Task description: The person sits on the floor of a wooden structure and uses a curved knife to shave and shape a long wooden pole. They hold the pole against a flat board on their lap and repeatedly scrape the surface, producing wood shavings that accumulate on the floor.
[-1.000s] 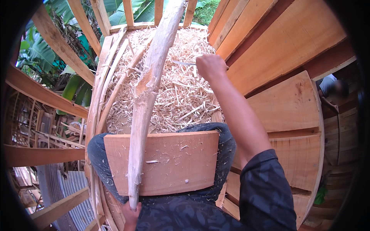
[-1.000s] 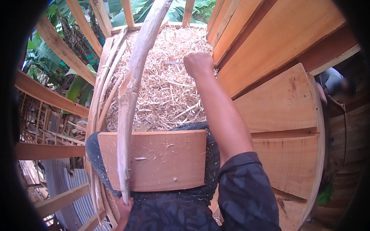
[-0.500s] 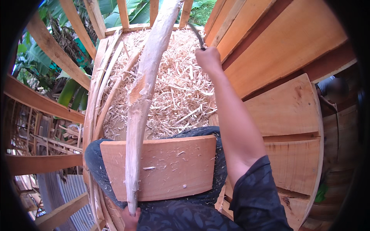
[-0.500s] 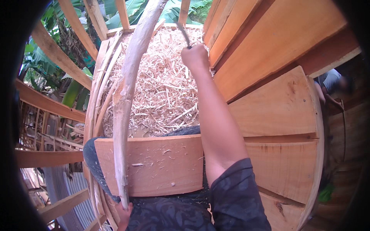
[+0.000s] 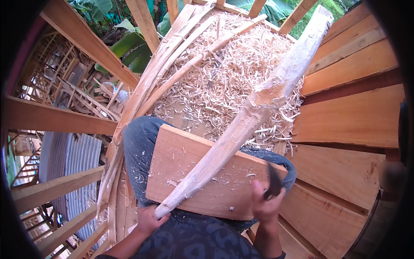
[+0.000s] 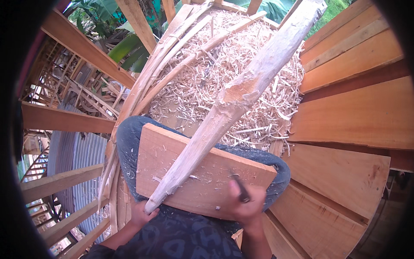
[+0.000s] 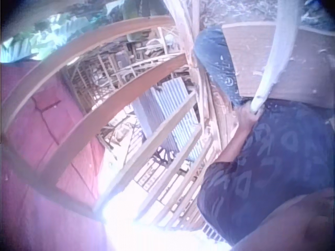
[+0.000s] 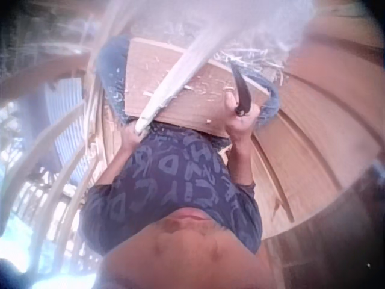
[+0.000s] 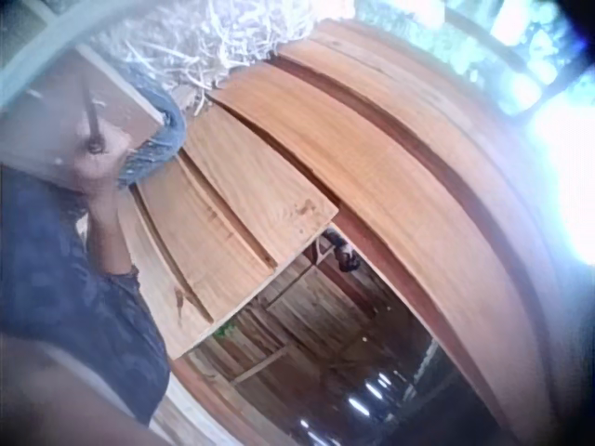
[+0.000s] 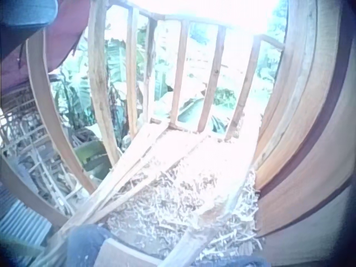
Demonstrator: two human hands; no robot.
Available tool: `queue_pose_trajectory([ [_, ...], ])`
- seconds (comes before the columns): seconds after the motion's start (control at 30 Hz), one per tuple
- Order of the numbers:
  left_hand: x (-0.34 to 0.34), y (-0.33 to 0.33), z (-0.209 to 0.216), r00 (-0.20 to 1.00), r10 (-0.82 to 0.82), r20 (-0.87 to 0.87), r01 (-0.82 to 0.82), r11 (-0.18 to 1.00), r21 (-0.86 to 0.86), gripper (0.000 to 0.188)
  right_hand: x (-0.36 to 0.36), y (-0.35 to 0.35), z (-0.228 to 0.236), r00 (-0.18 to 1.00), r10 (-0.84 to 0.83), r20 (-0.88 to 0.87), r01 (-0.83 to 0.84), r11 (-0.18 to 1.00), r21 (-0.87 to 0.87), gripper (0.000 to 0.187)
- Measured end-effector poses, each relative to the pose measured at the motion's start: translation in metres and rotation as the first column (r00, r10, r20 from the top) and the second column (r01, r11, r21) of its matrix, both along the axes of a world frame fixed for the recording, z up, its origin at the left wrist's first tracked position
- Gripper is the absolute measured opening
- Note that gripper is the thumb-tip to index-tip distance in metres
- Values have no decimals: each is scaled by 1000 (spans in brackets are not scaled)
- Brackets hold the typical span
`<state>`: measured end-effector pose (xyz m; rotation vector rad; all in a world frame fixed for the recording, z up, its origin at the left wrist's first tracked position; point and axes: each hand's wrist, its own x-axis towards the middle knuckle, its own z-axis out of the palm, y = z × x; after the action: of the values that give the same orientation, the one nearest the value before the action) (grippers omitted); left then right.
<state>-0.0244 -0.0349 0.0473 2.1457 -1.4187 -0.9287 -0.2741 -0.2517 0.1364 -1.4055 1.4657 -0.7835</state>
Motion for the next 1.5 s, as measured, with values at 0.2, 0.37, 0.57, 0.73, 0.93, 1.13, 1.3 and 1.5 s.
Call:
queue_pose_trajectory([
  [0.2, -2, -4, -1, 999, -16, -34, 17, 1000, 9, 36, 21, 27, 4, 970, 242, 30, -244, 957, 155, 30],
  [0.37, -2, -7, 2, 999, -10, -39, 9, 1000, -20, 35, 23, 16, 5, 932, 332, 147, -330, 943, -40, 16],
  [0.57, 2, -6, 0, 996, 12, -87, -12, 1000, -9, 33, 16, 4, 11, 837, 474, -274, -541, 796, -272, 27],
  [0.73, 3, -6, -2, 993, -28, -114, 27, 1000, -6, 32, -4, 5, -11, 888, 295, -353, -424, 823, -378, 21],
  [0.93, 3, -5, -4, 997, -39, -66, 38, 999, -6, 35, -9, 12, -9, 882, 76, -465, -185, 964, -193, 21],
  [1.13, 3, -1, -8, 998, -46, -44, 46, 999, -17, 37, -5, 8, 0, 870, 192, -454, -308, 931, -196, 19],
  [1.3, 4, -3, -6, 997, -60, -42, 60, 998, -13, 37, -9, 13, -6, 854, 280, -438, -361, 926, -112, 19],
  [1.5, 6, -1, -7, 995, -43, -86, 42, 999, -11, 37, 6, 21, 3, 835, 310, -454, -376, 925, -61, 24],
])
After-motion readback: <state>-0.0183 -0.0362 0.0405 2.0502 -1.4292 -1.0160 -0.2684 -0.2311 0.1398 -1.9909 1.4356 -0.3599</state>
